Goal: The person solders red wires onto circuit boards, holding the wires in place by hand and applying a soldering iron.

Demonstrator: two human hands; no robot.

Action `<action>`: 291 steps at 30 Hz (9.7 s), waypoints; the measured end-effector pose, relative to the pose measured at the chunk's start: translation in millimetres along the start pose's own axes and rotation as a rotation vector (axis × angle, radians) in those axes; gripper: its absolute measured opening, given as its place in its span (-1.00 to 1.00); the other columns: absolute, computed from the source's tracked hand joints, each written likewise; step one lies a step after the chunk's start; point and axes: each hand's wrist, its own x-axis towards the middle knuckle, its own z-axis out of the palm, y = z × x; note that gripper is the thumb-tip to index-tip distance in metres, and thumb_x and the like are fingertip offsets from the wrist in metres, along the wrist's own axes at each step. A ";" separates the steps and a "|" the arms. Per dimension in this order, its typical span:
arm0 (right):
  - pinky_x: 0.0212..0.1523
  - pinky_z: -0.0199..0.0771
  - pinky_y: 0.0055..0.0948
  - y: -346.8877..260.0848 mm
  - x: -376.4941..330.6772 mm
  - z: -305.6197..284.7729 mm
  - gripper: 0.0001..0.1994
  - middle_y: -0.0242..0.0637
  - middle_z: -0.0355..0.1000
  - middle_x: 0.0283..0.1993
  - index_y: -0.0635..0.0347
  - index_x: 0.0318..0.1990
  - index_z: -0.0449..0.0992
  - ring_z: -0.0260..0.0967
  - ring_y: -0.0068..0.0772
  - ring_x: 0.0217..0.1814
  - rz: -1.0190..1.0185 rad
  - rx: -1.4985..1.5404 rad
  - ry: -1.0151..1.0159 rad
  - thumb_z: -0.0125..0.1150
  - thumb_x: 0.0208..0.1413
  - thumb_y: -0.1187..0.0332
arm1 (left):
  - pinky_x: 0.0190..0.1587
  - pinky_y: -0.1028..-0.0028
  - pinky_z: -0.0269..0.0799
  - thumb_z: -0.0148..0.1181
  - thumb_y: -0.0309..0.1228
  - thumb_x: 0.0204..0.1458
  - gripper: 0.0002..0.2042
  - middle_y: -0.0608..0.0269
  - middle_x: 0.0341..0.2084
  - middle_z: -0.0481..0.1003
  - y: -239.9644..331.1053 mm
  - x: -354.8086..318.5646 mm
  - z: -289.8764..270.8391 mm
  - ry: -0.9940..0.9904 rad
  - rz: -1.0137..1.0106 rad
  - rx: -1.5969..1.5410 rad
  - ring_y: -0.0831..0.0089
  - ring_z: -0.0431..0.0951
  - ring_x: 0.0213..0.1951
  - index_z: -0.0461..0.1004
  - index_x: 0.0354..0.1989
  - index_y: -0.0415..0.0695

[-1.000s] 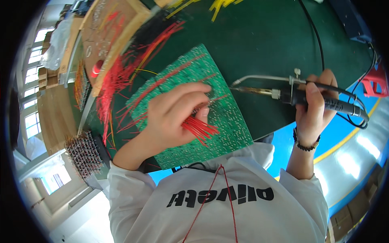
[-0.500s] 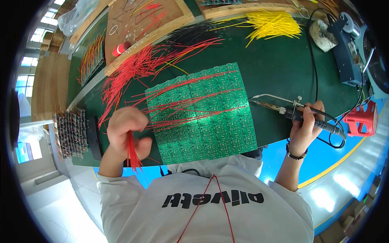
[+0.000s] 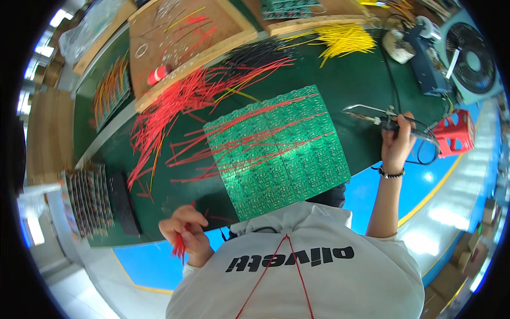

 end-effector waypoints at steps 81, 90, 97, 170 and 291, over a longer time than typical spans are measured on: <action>-0.52 0.29 -0.65 5.0 -123.9 56.1 -0.66 -0.04 0.37 -0.32 0.44 -0.15 0.27 0.28 -0.52 -0.54 0.085 -0.224 -0.434 -0.06 -0.07 0.39 | -0.64 0.79 0.15 0.17 -0.69 -0.30 -0.87 0.02 -0.46 0.53 -14.7 6.4 3.8 -0.301 -0.144 0.458 0.70 0.36 -0.63 0.40 -0.52 -0.30; -0.69 0.14 -0.69 -0.4 -132.1 74.6 -0.69 -0.09 0.37 -0.41 0.44 -0.19 0.28 0.15 -0.60 -0.70 0.058 -0.364 -0.318 -0.08 -0.08 0.39 | -0.59 0.78 0.22 0.17 -0.71 -0.28 -0.86 -0.03 -0.44 0.52 -15.0 7.1 3.6 -0.325 -0.129 0.451 0.67 0.39 -0.59 0.39 -0.49 -0.33; -0.78 -0.03 -0.70 -0.1 -133.8 82.8 -0.72 -0.15 0.34 -0.50 0.43 -0.24 0.27 -0.02 -0.66 -0.80 0.020 -0.399 -0.298 -0.08 -0.10 0.40 | -0.58 0.78 0.23 0.16 -0.72 -0.27 -0.86 -0.05 -0.44 0.51 -14.3 7.1 2.8 -0.331 -0.155 0.433 0.68 0.39 -0.57 0.38 -0.47 -0.35; -0.62 0.02 -0.50 7.8 -116.3 60.9 -0.73 -0.27 0.02 -0.57 0.41 -0.68 0.27 0.07 -0.44 -0.59 -0.296 -0.445 -0.425 -0.19 -0.08 0.39 | -0.42 0.60 0.42 0.27 -0.61 -0.31 -0.86 0.04 -0.41 0.51 -15.1 17.5 30.0 -0.426 0.015 0.660 0.39 0.52 -0.43 0.43 -0.54 -0.34; -0.76 -0.19 -0.62 -2.3 -107.7 64.8 -0.82 -0.30 0.02 -0.75 0.21 -0.63 0.00 -0.22 -0.64 -0.78 -0.116 -0.338 -0.279 -0.14 -0.18 0.41 | -0.37 0.57 0.45 0.26 -0.66 -0.40 -0.83 0.05 -0.50 0.52 -13.2 18.2 57.0 -0.393 -0.026 0.693 0.37 0.55 -0.42 0.48 -0.52 -0.32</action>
